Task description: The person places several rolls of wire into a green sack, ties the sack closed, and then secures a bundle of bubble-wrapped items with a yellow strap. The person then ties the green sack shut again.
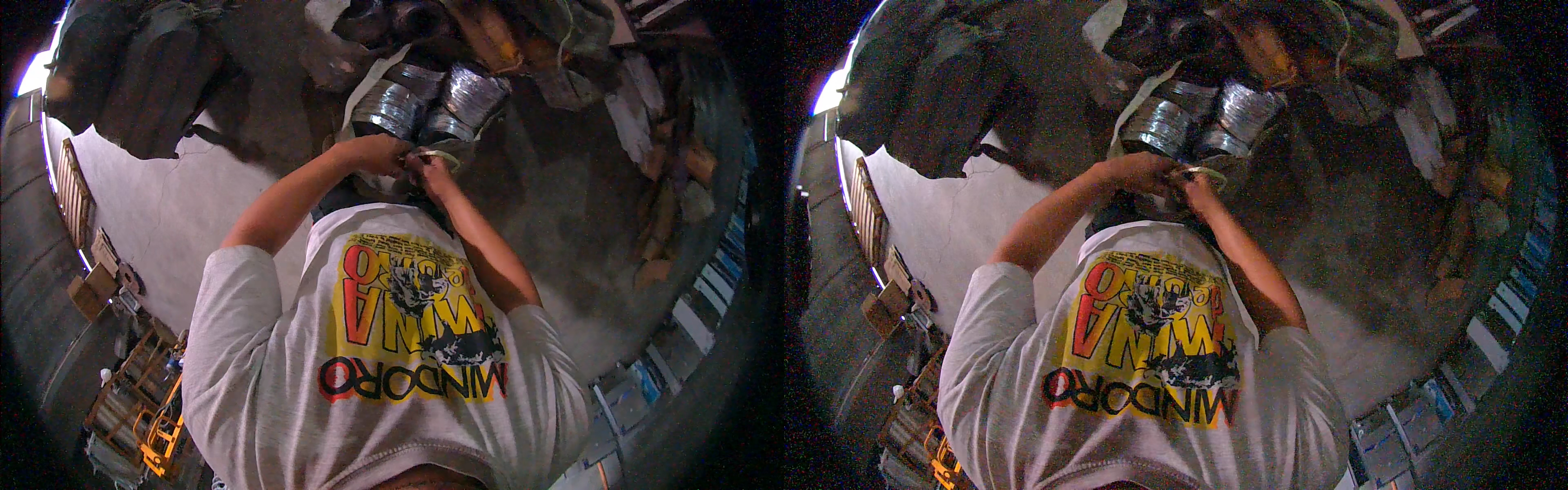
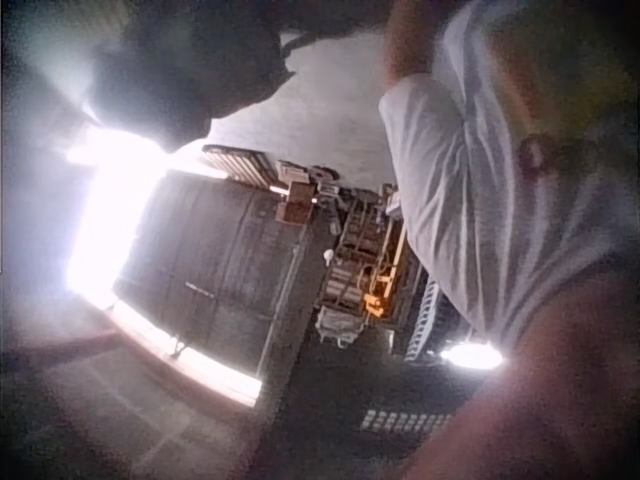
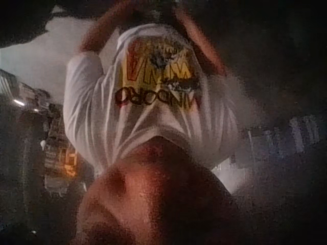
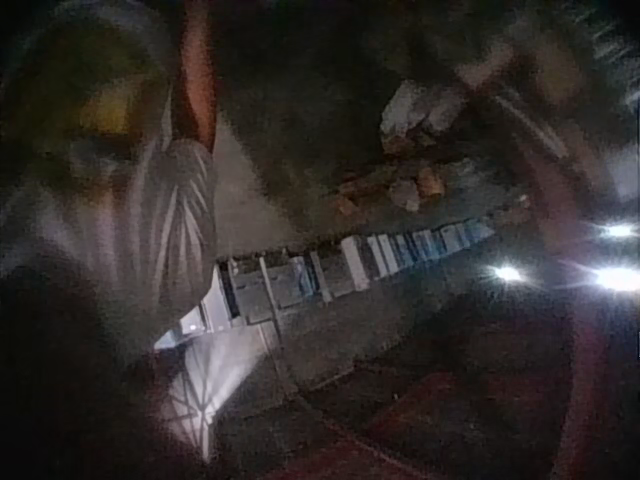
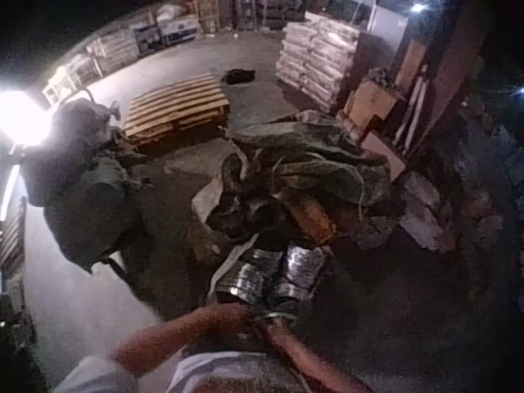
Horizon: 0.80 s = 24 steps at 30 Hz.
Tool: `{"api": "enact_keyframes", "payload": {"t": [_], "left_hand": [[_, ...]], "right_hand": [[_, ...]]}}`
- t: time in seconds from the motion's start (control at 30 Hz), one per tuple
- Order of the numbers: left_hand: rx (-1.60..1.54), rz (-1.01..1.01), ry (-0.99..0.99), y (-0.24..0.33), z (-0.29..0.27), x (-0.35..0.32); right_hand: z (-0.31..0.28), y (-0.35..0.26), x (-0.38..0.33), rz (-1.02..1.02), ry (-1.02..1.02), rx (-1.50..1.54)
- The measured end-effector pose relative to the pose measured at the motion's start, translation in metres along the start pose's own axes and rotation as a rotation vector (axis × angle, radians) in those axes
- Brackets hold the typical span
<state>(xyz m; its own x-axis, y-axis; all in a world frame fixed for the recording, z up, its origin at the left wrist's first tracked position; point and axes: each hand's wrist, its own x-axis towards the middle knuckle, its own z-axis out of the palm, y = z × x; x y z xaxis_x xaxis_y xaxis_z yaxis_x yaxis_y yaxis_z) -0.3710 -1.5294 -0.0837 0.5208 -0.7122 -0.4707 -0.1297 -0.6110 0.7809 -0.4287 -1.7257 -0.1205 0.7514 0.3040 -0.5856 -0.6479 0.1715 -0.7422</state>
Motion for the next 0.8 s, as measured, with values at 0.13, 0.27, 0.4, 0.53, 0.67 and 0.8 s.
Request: {"api": "enact_keyframes", "payload": {"t": [0.13,0.27,0.4,0.53,0.67,0.8], "left_hand": [[0.039,0.088,0.119,0.0,0.001,-0.003],[-0.164,-0.048,0.125,0.0,-0.008,-0.012],[-0.126,-0.107,0.367,0.005,0.001,-0.016],[-0.553,-0.367,0.42,0.01,0.029,-0.018],[-0.431,-0.474,0.398,0.012,0.04,-0.016],[0.089,0.064,0.92,0.01,0.029,-0.003]], "right_hand": [[-0.012,0.014,0.007,0.029,0.058,-0.108],[-0.012,0.012,0.003,-0.014,0.065,-0.181],[-0.002,0.002,-0.004,0.068,0.135,0.139],[0.008,-0.003,-0.004,0.198,0.109,0.188],[0.016,-0.003,-0.006,-0.13,0.16,-0.426],[0.016,-0.006,-0.013,-0.456,0.145,-1.084]]}}
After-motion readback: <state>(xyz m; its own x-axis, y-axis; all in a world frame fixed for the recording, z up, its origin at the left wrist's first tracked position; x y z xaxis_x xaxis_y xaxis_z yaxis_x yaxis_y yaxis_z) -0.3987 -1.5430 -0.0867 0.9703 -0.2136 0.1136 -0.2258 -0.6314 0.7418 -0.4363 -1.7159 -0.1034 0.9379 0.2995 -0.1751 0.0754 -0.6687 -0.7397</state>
